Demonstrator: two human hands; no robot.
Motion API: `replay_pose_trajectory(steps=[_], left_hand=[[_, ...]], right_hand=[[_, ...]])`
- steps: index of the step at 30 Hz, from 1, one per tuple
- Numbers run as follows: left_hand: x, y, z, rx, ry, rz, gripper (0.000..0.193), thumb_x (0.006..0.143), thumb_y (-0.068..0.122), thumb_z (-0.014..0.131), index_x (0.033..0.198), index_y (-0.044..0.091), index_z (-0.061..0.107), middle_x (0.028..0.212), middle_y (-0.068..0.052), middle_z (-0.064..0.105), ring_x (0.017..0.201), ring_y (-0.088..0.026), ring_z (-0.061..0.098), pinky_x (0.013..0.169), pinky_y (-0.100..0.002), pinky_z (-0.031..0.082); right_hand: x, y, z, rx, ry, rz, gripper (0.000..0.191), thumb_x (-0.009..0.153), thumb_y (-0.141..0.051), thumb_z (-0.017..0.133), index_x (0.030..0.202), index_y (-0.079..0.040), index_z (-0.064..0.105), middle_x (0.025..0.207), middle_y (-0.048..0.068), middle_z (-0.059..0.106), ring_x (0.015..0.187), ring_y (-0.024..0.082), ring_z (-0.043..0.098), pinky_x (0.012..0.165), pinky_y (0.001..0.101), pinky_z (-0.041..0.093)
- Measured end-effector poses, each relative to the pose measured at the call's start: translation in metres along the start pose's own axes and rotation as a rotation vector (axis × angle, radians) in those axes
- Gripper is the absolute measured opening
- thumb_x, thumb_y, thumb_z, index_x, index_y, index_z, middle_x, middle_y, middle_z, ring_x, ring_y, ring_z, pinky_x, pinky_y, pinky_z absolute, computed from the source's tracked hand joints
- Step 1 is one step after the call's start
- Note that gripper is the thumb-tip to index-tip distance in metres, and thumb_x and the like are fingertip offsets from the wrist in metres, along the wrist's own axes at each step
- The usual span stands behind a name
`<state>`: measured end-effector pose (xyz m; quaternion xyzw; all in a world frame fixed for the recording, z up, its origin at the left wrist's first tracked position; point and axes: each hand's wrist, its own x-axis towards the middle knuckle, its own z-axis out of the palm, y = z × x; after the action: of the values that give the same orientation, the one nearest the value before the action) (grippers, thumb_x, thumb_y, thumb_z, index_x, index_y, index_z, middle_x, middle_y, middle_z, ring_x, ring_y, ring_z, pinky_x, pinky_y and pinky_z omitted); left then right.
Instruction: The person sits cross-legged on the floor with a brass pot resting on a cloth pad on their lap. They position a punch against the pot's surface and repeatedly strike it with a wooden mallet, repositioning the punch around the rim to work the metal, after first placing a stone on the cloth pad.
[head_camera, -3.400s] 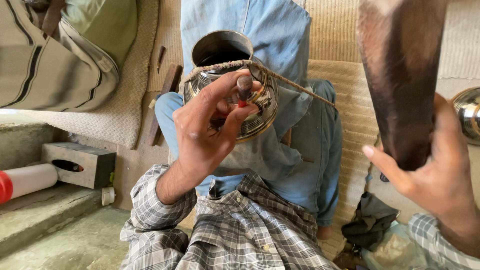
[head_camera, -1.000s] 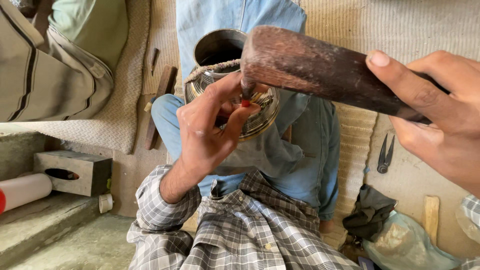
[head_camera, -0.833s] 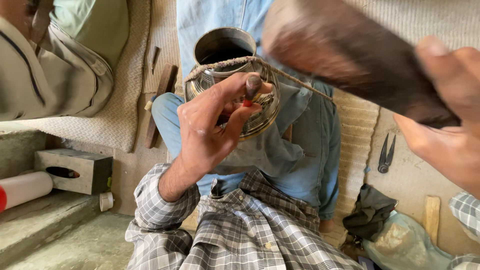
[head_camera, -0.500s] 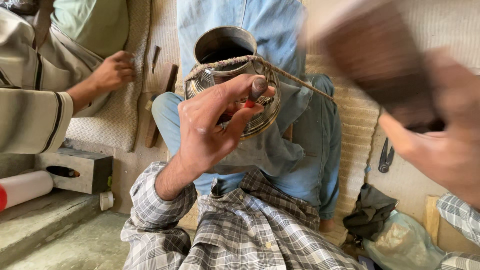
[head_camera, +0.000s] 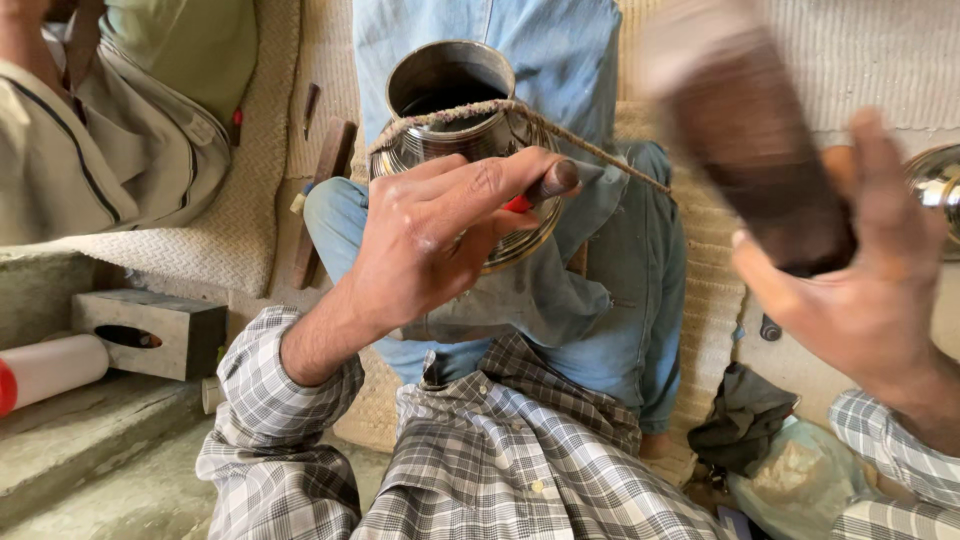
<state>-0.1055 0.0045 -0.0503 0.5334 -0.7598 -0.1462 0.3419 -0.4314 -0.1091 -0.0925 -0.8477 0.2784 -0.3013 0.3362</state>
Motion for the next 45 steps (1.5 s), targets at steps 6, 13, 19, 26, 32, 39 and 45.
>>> replay_pose_trajectory(steps=[6,13,19,26,32,39,45], left_hand=[[0.002,-0.003,-0.002,-0.007,-0.068,0.013,0.059,0.090,-0.005,0.078,0.143,0.010,0.058,0.116,-0.002,0.073,0.090,-0.022,0.071,0.076,-0.034,0.057],[0.010,-0.003,-0.006,-0.014,-0.133,0.126,0.058,0.092,0.004,0.078,0.144,0.012,0.053,0.117,0.001,0.074,0.089,-0.021,0.070,0.080,-0.035,0.057],[0.011,-0.010,-0.005,0.066,-0.245,0.146,0.063,0.091,0.011,0.081,0.148,0.022,0.056,0.118,0.004,0.075,0.082,-0.021,0.067,0.071,-0.037,0.057],[0.016,-0.012,-0.007,0.047,-0.348,0.177,0.067,0.089,0.003,0.076,0.150,0.023,0.055,0.131,0.005,0.076,0.085,-0.019,0.069,0.065,-0.033,0.058],[0.016,-0.012,-0.009,0.115,-0.389,0.234,0.081,0.075,-0.004,0.071,0.151,0.019,0.054,0.126,0.006,0.077,0.091,-0.024,0.071,0.066,-0.036,0.059],[0.007,0.005,0.002,-0.041,-0.036,-0.078,0.051,0.090,-0.009,0.074,0.135,0.011,0.058,0.124,0.000,0.079,0.069,-0.009,0.065,0.058,-0.025,0.055],[-0.019,0.022,0.037,-0.227,0.470,-0.277,0.047,0.104,-0.011,0.074,0.142,0.001,0.049,0.121,-0.013,0.073,0.087,-0.010,0.074,0.071,-0.020,0.064]], right_hand=[[-0.008,-0.002,0.005,-0.246,-0.032,0.051,0.063,0.081,-0.003,0.079,0.138,0.003,0.053,0.095,0.019,0.068,0.078,0.024,0.069,0.071,0.0364,0.055],[-0.024,0.002,0.025,-0.011,0.080,0.026,0.064,0.083,-0.004,0.075,0.139,0.006,0.046,0.104,0.019,0.067,0.085,0.025,0.069,0.075,0.0345,0.054],[-0.046,0.011,0.043,-0.076,0.164,0.074,0.040,0.095,-0.001,0.078,0.125,0.001,0.052,0.093,0.011,0.069,0.080,0.018,0.071,0.073,0.0290,0.056],[-0.064,0.017,0.057,0.075,0.170,0.199,0.035,0.097,-0.003,0.076,0.124,0.000,0.054,0.094,0.008,0.069,0.082,0.017,0.071,0.077,0.0265,0.057],[-0.067,0.022,0.061,-0.121,0.162,0.029,0.061,0.076,-0.001,0.075,0.130,0.003,0.048,0.091,0.015,0.064,0.070,0.025,0.065,0.064,0.0375,0.053],[-0.052,0.023,0.054,-0.185,0.169,-0.072,0.090,0.095,-0.004,0.083,0.164,-0.016,0.026,0.101,0.015,0.063,0.082,0.028,0.068,0.069,0.0380,0.054],[-0.001,0.009,0.010,-0.400,0.011,-0.211,0.101,0.090,0.001,0.085,0.168,-0.029,0.029,0.099,0.016,0.063,0.073,0.028,0.063,0.061,0.0411,0.051]])
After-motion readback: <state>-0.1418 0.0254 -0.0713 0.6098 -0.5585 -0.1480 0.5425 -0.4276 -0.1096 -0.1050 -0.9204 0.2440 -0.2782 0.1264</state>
